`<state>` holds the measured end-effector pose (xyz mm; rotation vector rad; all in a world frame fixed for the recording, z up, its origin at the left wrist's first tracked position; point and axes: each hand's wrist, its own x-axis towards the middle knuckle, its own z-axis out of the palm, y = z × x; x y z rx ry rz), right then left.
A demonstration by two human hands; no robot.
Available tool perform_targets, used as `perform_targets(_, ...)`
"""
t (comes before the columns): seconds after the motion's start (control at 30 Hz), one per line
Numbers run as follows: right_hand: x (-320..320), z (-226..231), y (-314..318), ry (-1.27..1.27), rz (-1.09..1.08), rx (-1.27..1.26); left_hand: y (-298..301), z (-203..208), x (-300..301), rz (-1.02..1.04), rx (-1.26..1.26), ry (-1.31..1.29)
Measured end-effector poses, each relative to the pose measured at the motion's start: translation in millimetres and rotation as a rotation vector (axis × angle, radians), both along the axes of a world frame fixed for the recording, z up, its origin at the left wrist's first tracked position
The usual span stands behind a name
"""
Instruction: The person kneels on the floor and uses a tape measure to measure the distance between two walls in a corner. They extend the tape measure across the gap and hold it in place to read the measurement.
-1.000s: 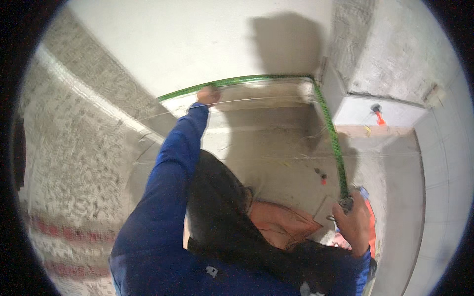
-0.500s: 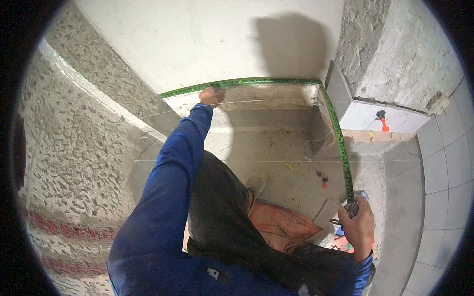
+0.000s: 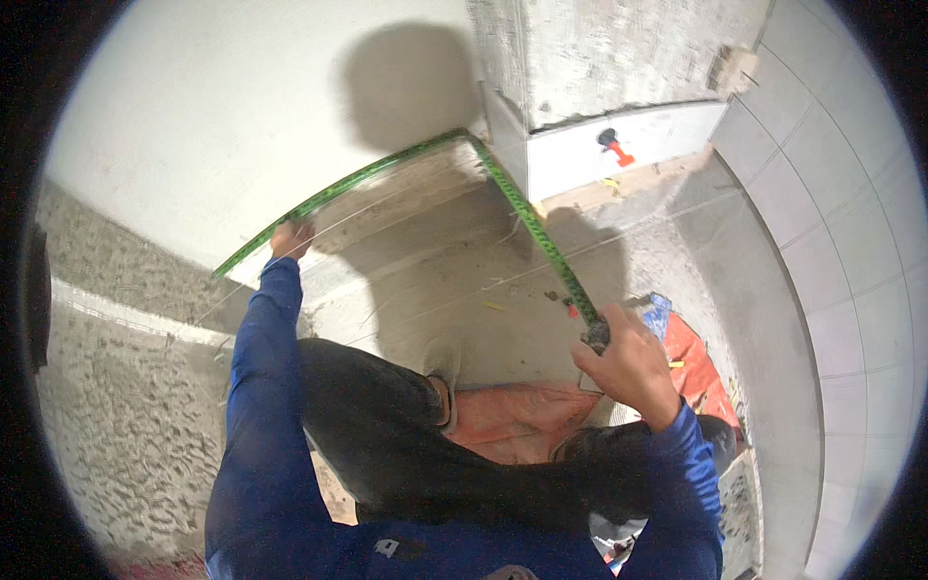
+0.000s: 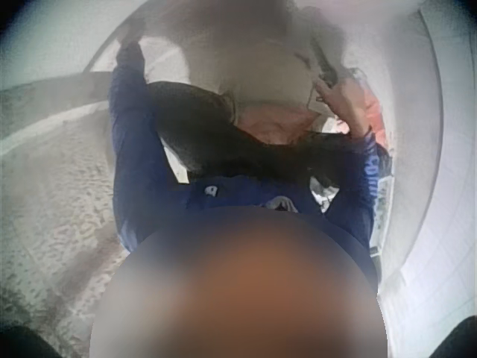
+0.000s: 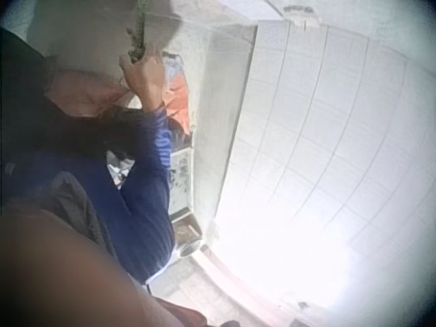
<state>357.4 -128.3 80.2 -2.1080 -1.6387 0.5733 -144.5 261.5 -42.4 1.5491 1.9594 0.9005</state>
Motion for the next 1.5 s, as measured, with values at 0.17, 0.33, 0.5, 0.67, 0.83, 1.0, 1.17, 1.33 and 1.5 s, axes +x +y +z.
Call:
perform_targets(0.17,13,0,7,-0.017,0.013,0.011,-7,0,14,0.479,0.033,-1.195)
perform_targets(0.33,14,3,7,-0.009,0.008,0.021,-14,9,25,0.435,0.02,-1.228)
perform_targets(0.5,12,0,5,-0.03,-0.014,0.044,-4,5,28,0.46,0.009,-1.221)
perform_targets(0.67,14,-1,5,-0.039,-0.025,-0.013,7,-17,12,0.406,0.012,-1.205)
perform_targets(0.83,13,2,9,-0.037,-0.024,-0.027,19,-20,6,0.407,-0.03,-1.194)
perform_targets(1.0,11,5,8,-0.036,-0.06,-0.04,29,-23,14,0.393,-0.028,-1.181)
perform_targets(1.17,20,7,8,0.058,-0.01,-0.03,29,-28,14,0.347,-0.001,-1.18)
perform_targets(1.33,21,7,15,0.153,0.09,0.026,13,-21,13,0.446,-0.002,-1.191)
perform_targets(1.5,18,10,21,0.22,0.1,-0.004,10,-17,13,0.511,0.019,-1.237)
